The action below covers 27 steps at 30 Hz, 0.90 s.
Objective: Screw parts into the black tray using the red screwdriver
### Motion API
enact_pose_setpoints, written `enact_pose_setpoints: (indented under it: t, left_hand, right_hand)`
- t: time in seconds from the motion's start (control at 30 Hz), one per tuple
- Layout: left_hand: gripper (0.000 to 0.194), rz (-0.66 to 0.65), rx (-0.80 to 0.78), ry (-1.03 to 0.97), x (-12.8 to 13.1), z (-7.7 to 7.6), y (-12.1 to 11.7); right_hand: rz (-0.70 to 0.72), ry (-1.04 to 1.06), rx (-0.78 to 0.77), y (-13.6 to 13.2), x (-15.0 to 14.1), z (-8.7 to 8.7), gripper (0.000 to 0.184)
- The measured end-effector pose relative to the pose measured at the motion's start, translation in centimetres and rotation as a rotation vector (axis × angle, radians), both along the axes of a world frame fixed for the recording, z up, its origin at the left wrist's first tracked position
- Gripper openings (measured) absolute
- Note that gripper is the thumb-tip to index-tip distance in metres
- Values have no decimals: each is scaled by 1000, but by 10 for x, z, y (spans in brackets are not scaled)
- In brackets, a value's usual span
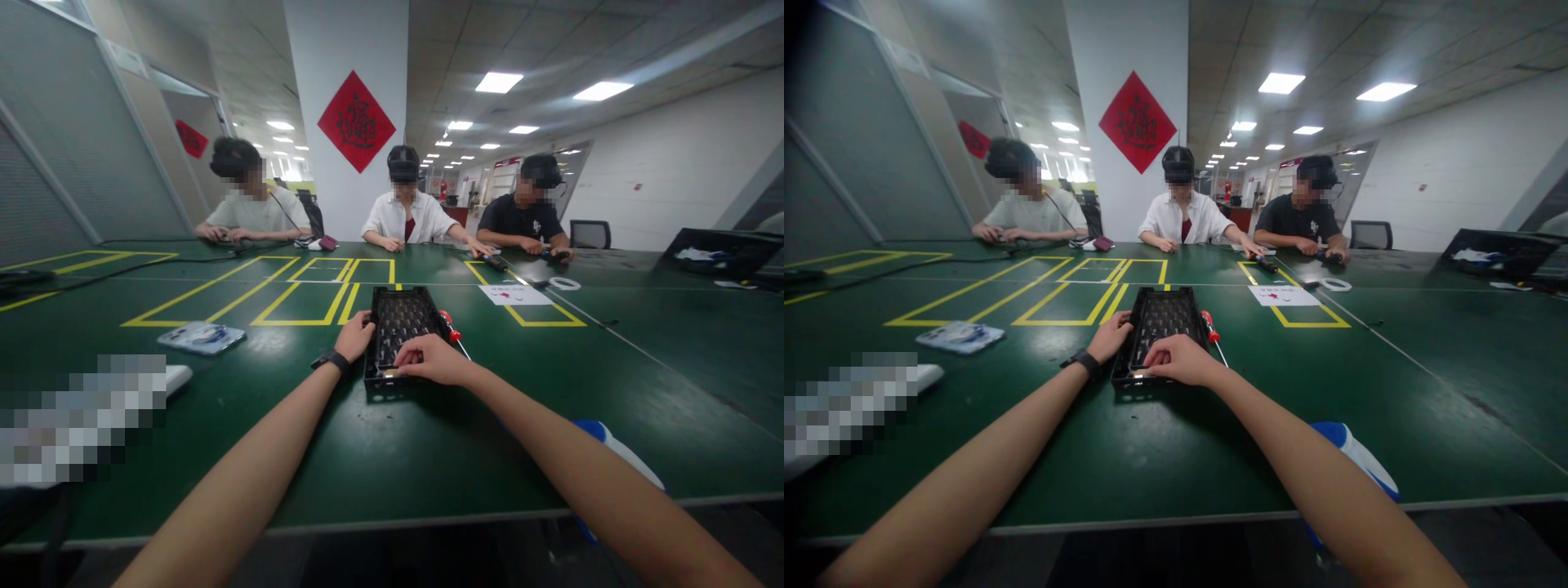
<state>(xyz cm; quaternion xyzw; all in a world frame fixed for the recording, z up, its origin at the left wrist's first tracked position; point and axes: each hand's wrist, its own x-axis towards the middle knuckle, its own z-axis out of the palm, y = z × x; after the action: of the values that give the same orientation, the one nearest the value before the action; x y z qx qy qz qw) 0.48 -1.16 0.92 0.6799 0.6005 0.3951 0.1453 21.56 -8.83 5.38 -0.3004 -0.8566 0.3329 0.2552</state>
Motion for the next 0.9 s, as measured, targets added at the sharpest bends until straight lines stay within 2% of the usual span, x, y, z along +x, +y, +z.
enact_pose_setpoints:
  t: [0.77, 0.9]
  left_hand:
    - [43, 9, -13, 8, 2, 5, -5]
    - [42, 6, -8, 5, 2, 5, -6]
  right_hand:
    - [4, 6, -29, 1, 0, -1, 27]
    - [-16, 14, 4, 1, 0, -1, 28]
